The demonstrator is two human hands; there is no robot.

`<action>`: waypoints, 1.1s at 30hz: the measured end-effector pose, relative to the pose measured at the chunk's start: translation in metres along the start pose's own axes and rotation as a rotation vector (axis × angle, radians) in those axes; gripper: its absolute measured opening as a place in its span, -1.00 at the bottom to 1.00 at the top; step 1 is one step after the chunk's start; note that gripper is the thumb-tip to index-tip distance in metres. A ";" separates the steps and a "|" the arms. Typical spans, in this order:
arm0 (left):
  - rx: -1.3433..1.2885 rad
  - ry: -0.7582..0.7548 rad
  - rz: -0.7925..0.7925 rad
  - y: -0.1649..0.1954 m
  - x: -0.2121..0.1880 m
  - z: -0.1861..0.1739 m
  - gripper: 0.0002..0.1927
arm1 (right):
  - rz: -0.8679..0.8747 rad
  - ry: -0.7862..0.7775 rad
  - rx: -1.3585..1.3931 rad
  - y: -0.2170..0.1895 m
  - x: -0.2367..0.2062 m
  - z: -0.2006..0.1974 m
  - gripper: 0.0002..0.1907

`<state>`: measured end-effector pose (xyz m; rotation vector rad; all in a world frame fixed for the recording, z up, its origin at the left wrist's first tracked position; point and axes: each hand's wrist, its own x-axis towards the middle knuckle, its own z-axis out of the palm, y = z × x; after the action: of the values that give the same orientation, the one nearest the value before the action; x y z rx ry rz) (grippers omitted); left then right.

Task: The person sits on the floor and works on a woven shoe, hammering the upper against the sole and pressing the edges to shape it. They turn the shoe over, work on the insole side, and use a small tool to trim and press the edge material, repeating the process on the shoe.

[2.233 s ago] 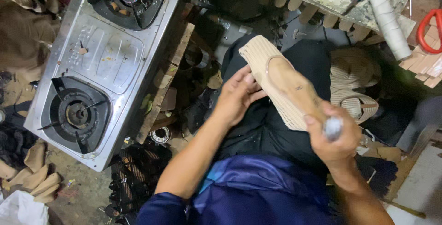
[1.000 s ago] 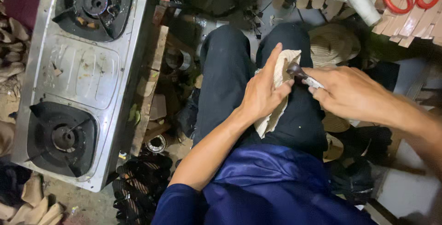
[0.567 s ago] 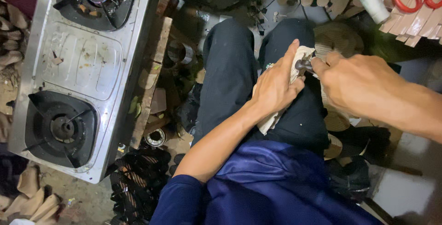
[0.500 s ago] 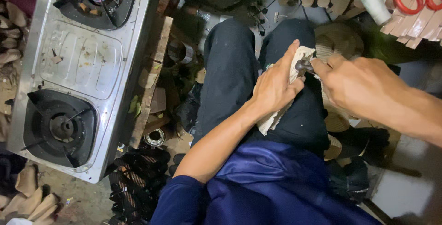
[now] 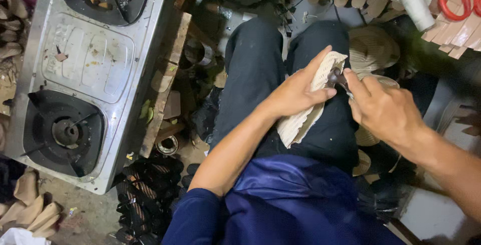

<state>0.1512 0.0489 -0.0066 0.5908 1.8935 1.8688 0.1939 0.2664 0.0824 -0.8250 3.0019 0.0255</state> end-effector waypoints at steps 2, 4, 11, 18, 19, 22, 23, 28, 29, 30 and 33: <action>-0.213 -0.104 0.038 -0.010 0.003 -0.011 -0.23 | 0.020 0.041 0.039 -0.003 -0.003 0.006 -0.37; -0.277 -0.135 0.050 -0.017 0.005 -0.013 -0.33 | 0.041 0.076 0.089 -0.007 -0.005 0.011 -0.36; -0.031 -0.080 -0.002 -0.010 0.005 -0.007 -0.34 | 0.175 0.078 0.476 -0.005 -0.009 0.011 -0.50; 0.287 0.070 0.049 0.011 0.005 0.018 -0.26 | 0.424 -0.468 0.762 0.028 0.012 -0.024 -0.73; 0.318 0.056 0.029 0.012 0.007 0.021 -0.25 | 0.397 -0.547 0.626 0.030 0.016 -0.032 -0.69; 0.388 0.038 -0.004 0.015 0.010 0.028 -0.22 | 0.255 -0.657 0.289 0.029 0.026 -0.051 -0.49; 0.393 0.042 0.005 0.016 0.010 0.028 -0.22 | 0.175 -0.616 0.222 0.027 0.029 -0.057 -0.45; 0.365 0.055 0.026 0.018 0.009 0.020 -0.22 | 0.103 -0.586 -0.008 0.017 0.034 -0.063 -0.42; 0.348 0.047 -0.016 0.018 0.007 0.017 -0.22 | 0.099 -0.551 0.017 0.016 0.033 -0.059 -0.38; 0.327 0.039 -0.057 0.018 0.004 0.015 -0.22 | 0.097 -0.520 0.041 0.015 0.031 -0.053 -0.33; 0.245 0.003 -0.088 0.013 0.002 0.006 -0.19 | 0.047 -0.195 0.186 0.011 0.020 -0.031 -0.41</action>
<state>0.1533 0.0547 0.0060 0.5700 2.1314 1.5967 0.1702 0.2649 0.1128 -0.6900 2.7882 -0.1608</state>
